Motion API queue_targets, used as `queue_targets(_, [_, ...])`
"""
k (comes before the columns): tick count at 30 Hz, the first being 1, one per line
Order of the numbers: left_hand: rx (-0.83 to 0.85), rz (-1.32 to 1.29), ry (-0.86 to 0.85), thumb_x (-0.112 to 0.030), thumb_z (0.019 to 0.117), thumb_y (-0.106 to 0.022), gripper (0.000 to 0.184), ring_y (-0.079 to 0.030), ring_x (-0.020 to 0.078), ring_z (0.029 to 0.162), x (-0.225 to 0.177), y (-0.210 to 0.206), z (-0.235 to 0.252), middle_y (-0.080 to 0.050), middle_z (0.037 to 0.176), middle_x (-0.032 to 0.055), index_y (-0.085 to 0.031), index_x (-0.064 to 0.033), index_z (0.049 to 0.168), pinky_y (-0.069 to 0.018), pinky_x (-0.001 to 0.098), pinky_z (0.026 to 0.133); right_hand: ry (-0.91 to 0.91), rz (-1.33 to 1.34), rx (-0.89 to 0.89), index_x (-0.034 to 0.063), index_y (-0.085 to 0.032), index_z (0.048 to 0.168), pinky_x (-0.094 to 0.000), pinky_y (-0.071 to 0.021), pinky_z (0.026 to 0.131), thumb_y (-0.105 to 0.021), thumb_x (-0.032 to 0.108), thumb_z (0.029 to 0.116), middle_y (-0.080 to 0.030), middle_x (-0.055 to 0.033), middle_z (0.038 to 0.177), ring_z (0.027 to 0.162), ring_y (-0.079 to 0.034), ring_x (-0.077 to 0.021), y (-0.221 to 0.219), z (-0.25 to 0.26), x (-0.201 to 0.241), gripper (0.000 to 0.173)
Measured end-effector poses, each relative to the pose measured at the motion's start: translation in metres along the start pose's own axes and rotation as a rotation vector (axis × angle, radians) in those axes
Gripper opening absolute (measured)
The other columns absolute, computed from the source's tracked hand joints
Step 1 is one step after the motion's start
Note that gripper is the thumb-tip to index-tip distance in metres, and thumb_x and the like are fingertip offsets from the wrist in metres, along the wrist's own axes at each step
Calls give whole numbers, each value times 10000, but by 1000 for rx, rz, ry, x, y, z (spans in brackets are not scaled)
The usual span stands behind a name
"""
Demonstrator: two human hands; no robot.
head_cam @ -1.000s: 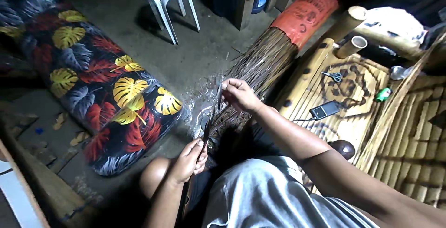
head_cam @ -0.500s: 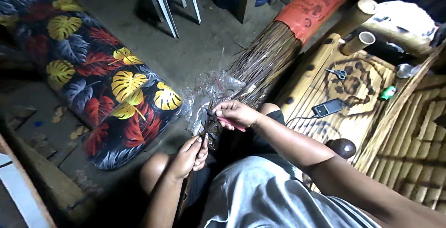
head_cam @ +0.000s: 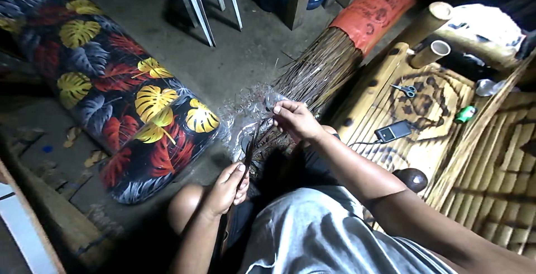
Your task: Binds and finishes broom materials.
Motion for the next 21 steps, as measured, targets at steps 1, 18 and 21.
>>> queue_targets(1, [-4, 3, -1, -288, 1115, -320, 320, -399, 20, 434, 0, 0, 0, -429, 647, -62, -538, -127, 945, -381, 153, 391, -23, -1, 14, -12, -637, 1152, -267, -537, 533, -484, 178, 1073, -669, -56, 778, 587, -609, -114, 1, -1, 1, 257])
queue_targets(18, [-103, 148, 4, -258, 1110, -334, 284, -411, 31, 438, 1, 3, 0, -437, 643, -54, -530, -126, 951, -389, 164, 399, -132, -34, 318, 11, -667, 976, -252, -508, 510, -526, 187, 1046, -647, -44, 710, 546, -581, -94, -40, -18, -15, 236])
queue_targets(21, [-91, 141, 1, -266, 1110, -333, 291, -408, 28, 438, 1, 2, 1, -434, 642, -56, -528, -127, 945, -386, 162, 398, -109, -61, 235, 23, -670, 987, -242, -502, 483, -524, 211, 1052, -652, -55, 713, 530, -578, -100, -30, -13, -11, 247])
Point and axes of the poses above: each hand's wrist, its own z-axis towards the middle knuckle, its own y-axis out of the back of the hand, x = y × z, the point moved 6 cm from there along z, towards the middle knuckle
